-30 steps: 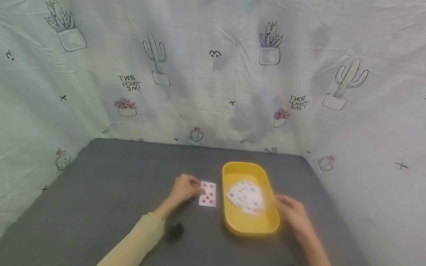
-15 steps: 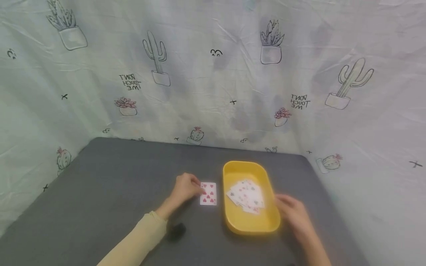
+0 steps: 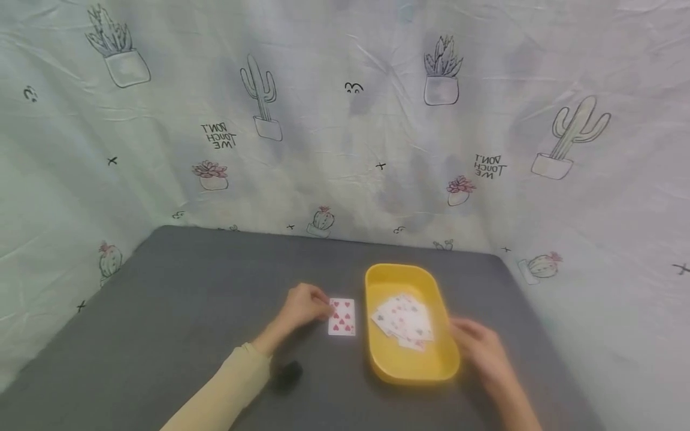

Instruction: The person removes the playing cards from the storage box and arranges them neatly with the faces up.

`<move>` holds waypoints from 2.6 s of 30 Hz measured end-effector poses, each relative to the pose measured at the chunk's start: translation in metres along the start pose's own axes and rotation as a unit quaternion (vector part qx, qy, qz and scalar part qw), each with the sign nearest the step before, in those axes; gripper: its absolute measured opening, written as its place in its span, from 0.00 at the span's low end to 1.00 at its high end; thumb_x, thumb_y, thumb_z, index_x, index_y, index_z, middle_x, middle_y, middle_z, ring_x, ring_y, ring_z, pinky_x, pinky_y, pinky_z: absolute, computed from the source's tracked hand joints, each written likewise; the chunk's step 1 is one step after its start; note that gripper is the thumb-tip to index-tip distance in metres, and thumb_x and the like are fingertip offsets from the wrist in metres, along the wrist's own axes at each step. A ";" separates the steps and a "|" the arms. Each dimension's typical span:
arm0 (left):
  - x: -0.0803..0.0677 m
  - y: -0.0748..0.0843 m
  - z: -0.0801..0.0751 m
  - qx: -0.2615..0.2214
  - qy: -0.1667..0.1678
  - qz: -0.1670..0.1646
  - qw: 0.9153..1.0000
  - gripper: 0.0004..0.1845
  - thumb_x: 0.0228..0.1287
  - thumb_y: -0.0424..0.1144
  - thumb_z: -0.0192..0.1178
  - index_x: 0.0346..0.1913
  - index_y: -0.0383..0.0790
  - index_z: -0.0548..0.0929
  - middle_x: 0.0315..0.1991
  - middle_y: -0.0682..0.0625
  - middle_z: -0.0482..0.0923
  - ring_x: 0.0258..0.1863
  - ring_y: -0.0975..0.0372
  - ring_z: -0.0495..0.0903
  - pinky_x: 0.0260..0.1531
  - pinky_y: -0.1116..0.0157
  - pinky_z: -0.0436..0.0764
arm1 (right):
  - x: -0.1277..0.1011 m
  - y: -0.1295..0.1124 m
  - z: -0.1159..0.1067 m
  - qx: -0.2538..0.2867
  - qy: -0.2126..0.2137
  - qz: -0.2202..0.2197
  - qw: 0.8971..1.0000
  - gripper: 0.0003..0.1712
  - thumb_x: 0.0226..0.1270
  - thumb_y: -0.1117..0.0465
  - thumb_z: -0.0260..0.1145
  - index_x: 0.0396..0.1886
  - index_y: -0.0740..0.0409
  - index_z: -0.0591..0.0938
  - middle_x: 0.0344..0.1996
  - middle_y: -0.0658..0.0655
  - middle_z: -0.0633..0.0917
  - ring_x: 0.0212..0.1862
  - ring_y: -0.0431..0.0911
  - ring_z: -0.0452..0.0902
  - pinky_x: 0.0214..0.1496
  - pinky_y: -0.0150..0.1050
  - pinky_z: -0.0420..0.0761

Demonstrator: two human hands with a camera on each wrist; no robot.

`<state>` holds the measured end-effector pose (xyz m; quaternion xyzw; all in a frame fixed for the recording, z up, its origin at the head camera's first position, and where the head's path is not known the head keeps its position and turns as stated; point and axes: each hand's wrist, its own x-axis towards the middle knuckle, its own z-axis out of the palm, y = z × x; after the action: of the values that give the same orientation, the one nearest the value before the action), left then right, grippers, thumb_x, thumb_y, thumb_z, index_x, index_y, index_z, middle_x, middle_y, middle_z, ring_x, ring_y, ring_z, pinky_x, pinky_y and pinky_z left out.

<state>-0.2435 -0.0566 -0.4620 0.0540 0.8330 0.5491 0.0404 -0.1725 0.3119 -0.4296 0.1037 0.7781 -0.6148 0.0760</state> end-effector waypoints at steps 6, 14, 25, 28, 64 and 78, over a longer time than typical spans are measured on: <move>0.001 0.005 0.000 -0.058 -0.027 0.003 0.998 0.06 0.62 0.30 0.65 0.35 0.26 0.83 0.23 0.44 0.83 0.21 0.55 0.85 0.22 0.62 0.85 | 0.001 0.004 -0.001 0.003 0.001 -0.001 1.000 0.31 0.73 0.53 0.64 0.64 0.73 0.72 0.45 0.55 0.85 0.41 0.45 0.81 0.41 0.39 0.83; -0.012 0.074 0.024 -0.249 -0.079 0.016 0.965 0.09 0.69 0.34 0.62 0.41 0.28 0.83 0.31 0.39 0.84 0.29 0.53 0.86 0.35 0.57 0.86 | -0.002 0.002 -0.001 0.014 0.007 0.009 1.000 0.32 0.72 0.53 0.64 0.64 0.73 0.71 0.46 0.55 0.84 0.42 0.44 0.82 0.43 0.39 0.84; 0.004 0.125 0.083 -0.269 -0.201 -0.066 0.940 0.08 0.66 0.28 0.62 0.45 0.27 0.83 0.35 0.44 0.85 0.37 0.57 0.85 0.44 0.58 0.84 | 0.002 0.004 0.000 0.026 0.000 0.008 1.000 0.30 0.73 0.54 0.63 0.63 0.73 0.72 0.46 0.56 0.84 0.43 0.45 0.81 0.43 0.39 0.84; 0.010 0.124 0.097 -0.260 -0.177 -0.099 0.944 0.09 0.62 0.23 0.63 0.45 0.26 0.83 0.35 0.45 0.84 0.37 0.56 0.85 0.46 0.56 0.83 | 0.004 0.004 -0.001 0.029 -0.001 0.007 1.000 0.30 0.73 0.54 0.63 0.63 0.73 0.72 0.47 0.57 0.84 0.43 0.45 0.81 0.44 0.40 0.84; 0.024 0.105 0.133 -0.229 -0.054 -0.204 0.950 0.12 0.62 0.22 0.56 0.46 0.32 0.83 0.32 0.45 0.75 0.18 0.61 0.66 0.20 0.72 0.71 | 0.002 -0.002 0.001 0.030 0.011 0.018 0.999 0.30 0.73 0.54 0.64 0.63 0.73 0.72 0.48 0.58 0.83 0.43 0.45 0.81 0.43 0.39 0.84; 0.018 0.107 0.133 -0.240 -0.073 -0.175 0.952 0.14 0.56 0.20 0.62 0.47 0.27 0.80 0.35 0.43 0.80 0.27 0.57 0.83 0.31 0.65 0.84 | 0.000 -0.003 0.002 0.022 0.018 0.020 0.999 0.30 0.72 0.53 0.64 0.63 0.71 0.73 0.48 0.58 0.83 0.43 0.46 0.81 0.43 0.39 0.84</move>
<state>-0.2393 0.1087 -0.4164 -0.0638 0.6682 0.7115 0.2077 -0.1733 0.3089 -0.4271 0.1321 0.7632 -0.6284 0.0720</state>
